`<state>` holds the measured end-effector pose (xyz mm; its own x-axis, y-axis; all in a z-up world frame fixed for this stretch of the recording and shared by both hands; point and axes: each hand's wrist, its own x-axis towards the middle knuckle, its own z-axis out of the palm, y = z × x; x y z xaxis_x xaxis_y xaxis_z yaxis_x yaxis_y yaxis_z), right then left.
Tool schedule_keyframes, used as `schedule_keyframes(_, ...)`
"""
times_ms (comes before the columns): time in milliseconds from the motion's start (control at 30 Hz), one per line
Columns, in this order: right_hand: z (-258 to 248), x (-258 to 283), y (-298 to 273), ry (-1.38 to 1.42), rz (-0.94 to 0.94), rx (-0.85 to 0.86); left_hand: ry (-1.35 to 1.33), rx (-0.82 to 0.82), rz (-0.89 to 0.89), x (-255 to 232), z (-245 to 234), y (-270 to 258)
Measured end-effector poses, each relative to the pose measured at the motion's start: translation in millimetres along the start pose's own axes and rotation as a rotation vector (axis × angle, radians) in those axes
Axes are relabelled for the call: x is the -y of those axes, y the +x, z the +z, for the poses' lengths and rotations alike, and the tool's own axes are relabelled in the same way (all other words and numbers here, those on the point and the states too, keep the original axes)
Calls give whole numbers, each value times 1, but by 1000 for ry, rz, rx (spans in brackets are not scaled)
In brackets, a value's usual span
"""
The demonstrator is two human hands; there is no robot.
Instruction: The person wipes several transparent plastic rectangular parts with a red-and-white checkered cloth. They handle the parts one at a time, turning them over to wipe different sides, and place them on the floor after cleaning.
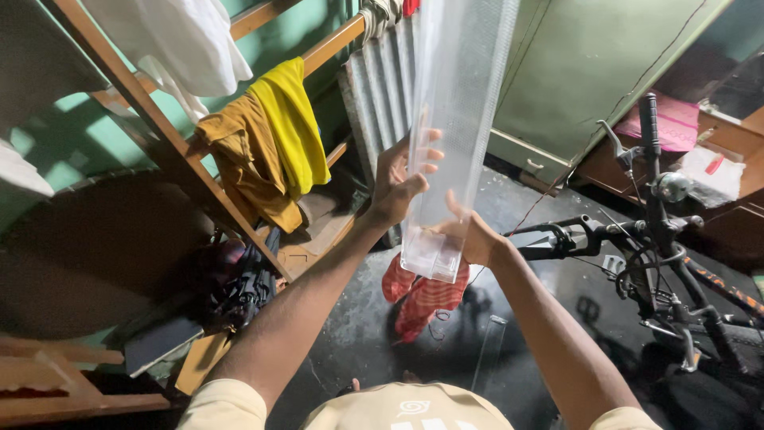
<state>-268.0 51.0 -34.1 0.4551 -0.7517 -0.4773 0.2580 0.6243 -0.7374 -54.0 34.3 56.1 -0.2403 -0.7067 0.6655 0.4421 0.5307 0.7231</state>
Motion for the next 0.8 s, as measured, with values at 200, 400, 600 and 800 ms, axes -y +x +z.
schedule_keyframes(200, -40, -19, 17, -113, -91, -95, 35, 54, 19, 4, 17, 6)
schedule_keyframes(400, -64, -9, 19, -208, -159, -497, 135, 36, -10, 7, 18, 3)
schedule_keyframes(600, -34, 35, -46, 134, -600, -34, 262, -9, -97, 18, 6, -4)
schedule_keyframes(800, 28, 49, -70, -31, -710, -185, 320, -113, -155, 41, 0, 1)
